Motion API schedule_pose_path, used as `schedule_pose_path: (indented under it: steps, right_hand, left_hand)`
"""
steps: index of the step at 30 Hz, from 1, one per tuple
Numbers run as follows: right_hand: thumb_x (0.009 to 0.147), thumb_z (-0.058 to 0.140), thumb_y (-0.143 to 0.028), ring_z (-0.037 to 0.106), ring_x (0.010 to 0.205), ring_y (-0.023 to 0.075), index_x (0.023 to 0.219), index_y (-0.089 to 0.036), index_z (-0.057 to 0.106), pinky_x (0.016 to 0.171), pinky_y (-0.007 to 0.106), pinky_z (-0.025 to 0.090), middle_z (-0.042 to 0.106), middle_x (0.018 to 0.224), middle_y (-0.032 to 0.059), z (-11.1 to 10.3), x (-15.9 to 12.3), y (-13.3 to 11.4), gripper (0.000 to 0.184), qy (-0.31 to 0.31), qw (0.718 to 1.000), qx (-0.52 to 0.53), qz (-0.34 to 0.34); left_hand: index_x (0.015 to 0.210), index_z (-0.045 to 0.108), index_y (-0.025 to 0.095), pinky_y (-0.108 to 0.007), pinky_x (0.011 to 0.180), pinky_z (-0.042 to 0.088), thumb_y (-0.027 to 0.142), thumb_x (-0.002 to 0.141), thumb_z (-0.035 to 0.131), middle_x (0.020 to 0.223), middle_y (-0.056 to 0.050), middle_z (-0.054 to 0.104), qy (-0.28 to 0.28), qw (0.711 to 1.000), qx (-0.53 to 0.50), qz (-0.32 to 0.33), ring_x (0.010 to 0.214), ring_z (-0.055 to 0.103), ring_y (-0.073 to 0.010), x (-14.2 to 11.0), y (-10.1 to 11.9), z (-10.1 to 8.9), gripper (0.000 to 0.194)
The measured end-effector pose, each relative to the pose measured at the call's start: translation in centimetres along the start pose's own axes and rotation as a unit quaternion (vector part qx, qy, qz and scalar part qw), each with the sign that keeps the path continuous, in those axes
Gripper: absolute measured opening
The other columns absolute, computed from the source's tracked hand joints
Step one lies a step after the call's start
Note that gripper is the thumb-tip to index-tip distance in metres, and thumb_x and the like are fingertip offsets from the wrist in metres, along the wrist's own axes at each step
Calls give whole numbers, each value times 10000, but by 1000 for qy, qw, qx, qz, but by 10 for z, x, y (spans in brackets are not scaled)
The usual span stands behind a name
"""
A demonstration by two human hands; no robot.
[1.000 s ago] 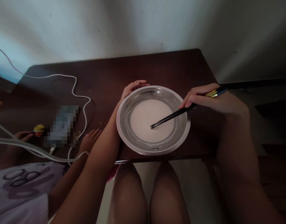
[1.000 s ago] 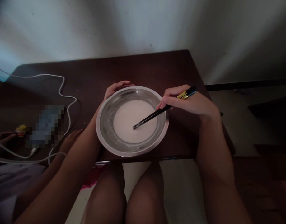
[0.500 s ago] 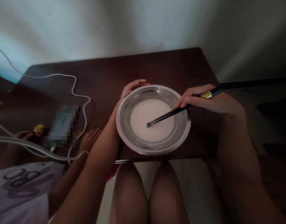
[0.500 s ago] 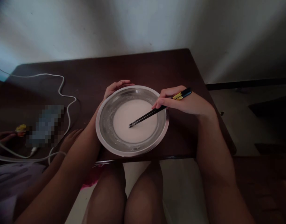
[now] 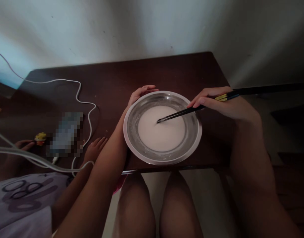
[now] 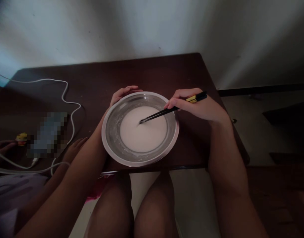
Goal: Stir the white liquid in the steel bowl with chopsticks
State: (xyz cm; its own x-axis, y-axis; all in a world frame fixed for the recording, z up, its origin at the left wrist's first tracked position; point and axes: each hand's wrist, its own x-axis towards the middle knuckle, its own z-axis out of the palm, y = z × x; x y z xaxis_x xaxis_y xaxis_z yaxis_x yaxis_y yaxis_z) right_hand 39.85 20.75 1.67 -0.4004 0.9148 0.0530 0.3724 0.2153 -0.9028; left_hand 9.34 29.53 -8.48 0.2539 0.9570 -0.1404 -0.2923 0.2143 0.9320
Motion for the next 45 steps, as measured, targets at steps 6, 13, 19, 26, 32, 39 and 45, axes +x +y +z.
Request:
schedule_pose_path:
  steps: [6,13,19,26,32,39,45]
  right_hand:
    - [918,754,-527,746,941,293,741,-294,817,821,427,567,834,899,49,-2,-4,-4,299,-22,999,7,22]
    - [930,751,-407,726,906,207,789,-246,834,762,322,544,845,941,48,3,-1,-3,229,23,999,21,1]
    - [906,765,-439,755,885,230,708,-257,817,771,334,556,837,854,37,-1,-1,-1,274,-30,999,39,20]
    - [924,753,-412,729,901,211,776,-232,831,770,329,544,835,917,59,-2,0,0,246,19,1000,19,-2]
    - [924,755,-463,735,898,218,761,-230,832,748,328,521,846,891,63,-6,-3,-4,295,-28,999,25,23]
    - [910,764,-510,738,928,276,756,-292,822,802,411,554,834,931,45,-3,1,1,272,14,1000,10,12]
    - [908,758,-528,752,931,292,744,-292,827,811,423,564,834,896,54,-7,-1,0,296,-44,999,14,20]
  left_hand:
    - [970,794,270,-416,1075,578,369,942,650,1082,-59,840,9,1000,1,0,1226,732,-306,-5,3,4,177]
    - [976,805,270,-428,1064,589,389,932,679,1077,-49,845,-4,1000,18,20,1195,744,-316,-5,3,2,178]
    - [1004,787,272,-444,1090,573,434,898,732,1087,-84,831,0,997,51,49,1275,712,-348,-8,4,3,201]
    - [1024,802,259,-432,1072,584,405,922,671,1141,-68,830,10,1000,21,15,1229,739,-330,-6,3,6,221]
    - [1010,804,255,-404,1063,587,368,933,667,1098,-64,840,6,1000,4,3,1204,747,-308,-5,4,5,194]
    - [969,801,230,-384,1033,594,320,960,650,1023,-54,842,11,1000,-23,-9,1151,765,-283,-5,5,8,176]
    - [999,801,216,-391,1043,591,312,978,632,1057,-68,834,18,999,-26,-10,1139,767,-277,-7,8,12,195]
